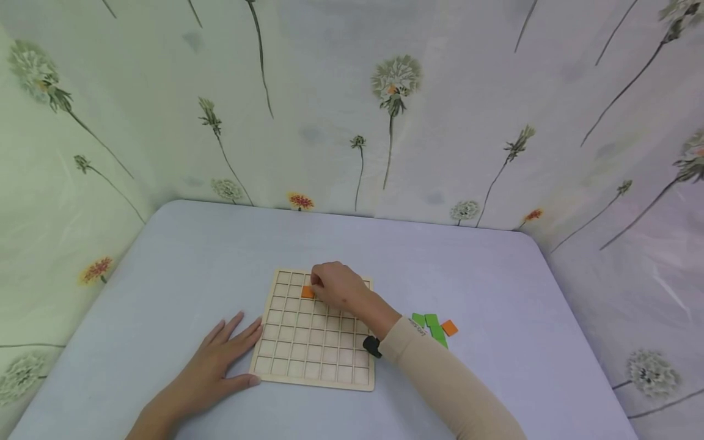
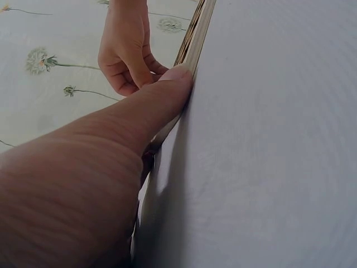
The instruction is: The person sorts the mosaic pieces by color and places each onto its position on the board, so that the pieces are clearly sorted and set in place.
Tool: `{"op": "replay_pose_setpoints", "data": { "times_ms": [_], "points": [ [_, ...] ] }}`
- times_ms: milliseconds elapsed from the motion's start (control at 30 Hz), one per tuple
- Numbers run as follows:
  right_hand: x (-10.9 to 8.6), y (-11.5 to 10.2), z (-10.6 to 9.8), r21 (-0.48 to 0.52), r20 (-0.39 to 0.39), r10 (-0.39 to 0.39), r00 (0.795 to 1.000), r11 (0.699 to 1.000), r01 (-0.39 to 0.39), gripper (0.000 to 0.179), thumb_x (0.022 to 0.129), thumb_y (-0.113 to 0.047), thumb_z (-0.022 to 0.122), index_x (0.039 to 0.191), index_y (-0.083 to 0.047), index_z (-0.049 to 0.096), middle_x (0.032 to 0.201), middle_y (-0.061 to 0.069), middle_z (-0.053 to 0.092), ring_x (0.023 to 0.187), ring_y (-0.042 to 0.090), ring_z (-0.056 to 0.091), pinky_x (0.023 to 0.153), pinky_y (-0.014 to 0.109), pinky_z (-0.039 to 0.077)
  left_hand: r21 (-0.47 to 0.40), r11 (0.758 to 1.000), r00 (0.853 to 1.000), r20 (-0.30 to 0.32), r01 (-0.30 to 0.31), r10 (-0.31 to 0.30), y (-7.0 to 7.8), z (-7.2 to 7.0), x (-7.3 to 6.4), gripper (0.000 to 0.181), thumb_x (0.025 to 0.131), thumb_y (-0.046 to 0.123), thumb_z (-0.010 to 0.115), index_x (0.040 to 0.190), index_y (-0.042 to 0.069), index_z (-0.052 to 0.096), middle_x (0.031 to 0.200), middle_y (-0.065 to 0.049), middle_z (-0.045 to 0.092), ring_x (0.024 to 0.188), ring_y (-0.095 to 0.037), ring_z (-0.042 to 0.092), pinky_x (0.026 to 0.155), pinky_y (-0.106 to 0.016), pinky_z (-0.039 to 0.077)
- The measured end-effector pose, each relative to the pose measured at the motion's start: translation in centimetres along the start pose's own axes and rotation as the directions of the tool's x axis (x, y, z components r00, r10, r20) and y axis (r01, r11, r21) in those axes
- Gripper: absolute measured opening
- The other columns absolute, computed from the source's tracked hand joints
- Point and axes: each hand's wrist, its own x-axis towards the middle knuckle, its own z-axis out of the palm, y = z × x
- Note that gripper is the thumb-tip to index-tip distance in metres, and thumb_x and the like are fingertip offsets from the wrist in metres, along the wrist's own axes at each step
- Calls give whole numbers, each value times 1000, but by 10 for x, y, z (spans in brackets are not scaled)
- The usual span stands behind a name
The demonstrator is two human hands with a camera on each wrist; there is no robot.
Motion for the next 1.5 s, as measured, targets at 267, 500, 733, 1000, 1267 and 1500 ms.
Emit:
{"op": "replay_pose_setpoints", "data": {
  "times_ms": [267, 500, 733, 1000, 1267, 1500],
  "points": [
    [-3, -2, -6, 17, 1, 1, 1000, 1000, -1, 7, 103, -19, 69, 99, -14, 71, 88, -7, 65, 79, 11, 58, 72, 32, 53, -7, 1000, 1000, 4, 4, -4, 1, -1, -1, 89, 88, 54, 79, 161, 16, 43, 169, 10, 29, 161, -27, 8, 128, -53, 3],
    [-6, 2, -9, 22, -10, -8, 1000, 1000, 8, 6, 102, -18, 69, 101, -13, 72, 89, -6, 65, 81, 12, 59, 73, 32, 53, 2, 1000, 1000, 9, 4, -4, 1, 0, 0, 89, 88, 54, 78, 161, 16, 42, 169, 10, 28, 161, -27, 8, 128, -52, 3],
    [-13, 7, -13, 35, -14, 7, 1000, 999, -6, 6, 101, -17, 69, 103, -12, 72, 93, -5, 68, 86, 13, 61, 78, 33, 55, 1, 1000, 1000, 6, 8, -8, 2, 0, 0, 89, 88, 52, 79, 161, 16, 43, 169, 9, 29, 161, -27, 9, 129, -51, 3],
    [-19, 15, -16, 29, -15, 16, 1000, 999, -15, 10, 101, -17, 69, 107, -10, 72, 96, -3, 69, 88, 13, 62, 81, 34, 56, 15, 1000, 1000, 8, 15, -16, 3, -1, 0, 90, 88, 52, 80, 161, 16, 42, 169, 10, 29, 161, -27, 8, 129, -51, 3],
    [-29, 16, -20, 16, 3, 24, 1000, 1000, -24, 12, 102, -17, 68, 109, -9, 73, 95, -4, 69, 88, 13, 63, 81, 34, 56, 22, 1000, 1000, 12, 15, -15, 1, 0, 1, 90, 88, 54, 79, 162, 17, 42, 169, 11, 29, 161, -26, 8, 129, -52, 4],
    [-37, 15, -24, 17, 11, 38, 999, 999, -38, 10, 101, -16, 70, 108, -10, 73, 93, -5, 68, 87, 12, 62, 79, 32, 56, 23, 1000, 1000, 18, 20, -20, 1, 1, 1, 90, 88, 54, 78, 162, 17, 41, 169, 12, 27, 161, -25, 7, 129, -50, 2]
  ]
}}
